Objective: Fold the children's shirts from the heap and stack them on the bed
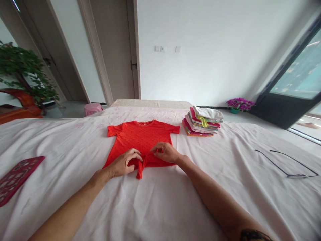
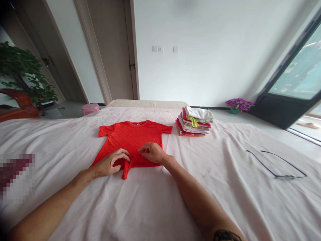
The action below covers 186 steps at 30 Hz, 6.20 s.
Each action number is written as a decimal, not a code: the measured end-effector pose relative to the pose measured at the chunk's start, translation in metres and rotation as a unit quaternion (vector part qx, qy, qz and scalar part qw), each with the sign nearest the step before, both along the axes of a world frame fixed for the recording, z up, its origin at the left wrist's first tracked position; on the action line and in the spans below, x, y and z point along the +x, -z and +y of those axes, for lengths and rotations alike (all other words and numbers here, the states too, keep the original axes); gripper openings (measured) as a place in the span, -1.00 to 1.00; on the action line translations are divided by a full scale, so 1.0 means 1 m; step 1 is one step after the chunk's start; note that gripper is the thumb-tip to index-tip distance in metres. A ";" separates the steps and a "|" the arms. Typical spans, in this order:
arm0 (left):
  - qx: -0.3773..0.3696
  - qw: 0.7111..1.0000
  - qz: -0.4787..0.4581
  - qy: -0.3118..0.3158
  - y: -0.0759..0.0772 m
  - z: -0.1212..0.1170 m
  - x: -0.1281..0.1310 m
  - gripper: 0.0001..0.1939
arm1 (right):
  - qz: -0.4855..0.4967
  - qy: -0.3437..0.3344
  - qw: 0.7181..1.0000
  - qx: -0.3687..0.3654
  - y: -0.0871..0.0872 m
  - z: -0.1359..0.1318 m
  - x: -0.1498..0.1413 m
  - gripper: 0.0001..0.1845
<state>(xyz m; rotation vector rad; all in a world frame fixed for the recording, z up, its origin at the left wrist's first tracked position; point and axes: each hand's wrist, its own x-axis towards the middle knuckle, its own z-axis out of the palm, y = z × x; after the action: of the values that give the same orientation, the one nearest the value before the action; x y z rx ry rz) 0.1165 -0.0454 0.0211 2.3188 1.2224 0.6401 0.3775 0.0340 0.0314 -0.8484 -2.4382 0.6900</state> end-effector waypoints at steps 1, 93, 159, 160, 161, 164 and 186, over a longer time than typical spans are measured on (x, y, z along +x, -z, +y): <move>-0.001 1.000 0.012 0.003 0.000 0.000 0.000 -0.56 | -0.004 -0.023 1.000 -0.005 0.000 -0.003 -0.004 -0.72; 0.083 0.988 0.034 -0.125 0.009 0.017 -0.013 -0.61 | -0.081 -0.149 0.973 0.159 0.017 -0.021 -0.027 -0.58; 0.021 0.975 -0.152 -0.161 0.020 -0.004 0.027 -0.66 | 0.175 0.076 0.960 -0.203 0.045 -0.012 -0.045 -0.10; 0.020 0.975 -0.149 -0.161 0.020 -0.004 0.027 -0.66 | 0.177 0.086 0.960 -0.199 0.044 -0.013 -0.045 -0.13; 0.021 0.976 -0.144 -0.161 0.021 -0.004 0.026 -0.65 | 0.181 0.090 0.960 -0.194 0.042 -0.013 -0.045 -0.17; 0.026 0.979 -0.122 -0.164 0.019 -0.004 0.024 -0.64 | 0.207 0.055 0.958 -0.189 0.032 -0.015 -0.041 -0.32; -0.068 0.996 0.022 -0.047 -0.011 -0.003 -0.002 -0.83 | -0.081 -0.158 0.983 -0.040 -0.007 0.000 0.003 -0.52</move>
<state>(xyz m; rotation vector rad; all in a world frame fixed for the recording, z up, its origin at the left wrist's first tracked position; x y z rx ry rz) 0.1145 -0.0487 0.0322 2.1858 1.3583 0.5223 0.3807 0.0336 0.0382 -0.5684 -2.7424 0.8676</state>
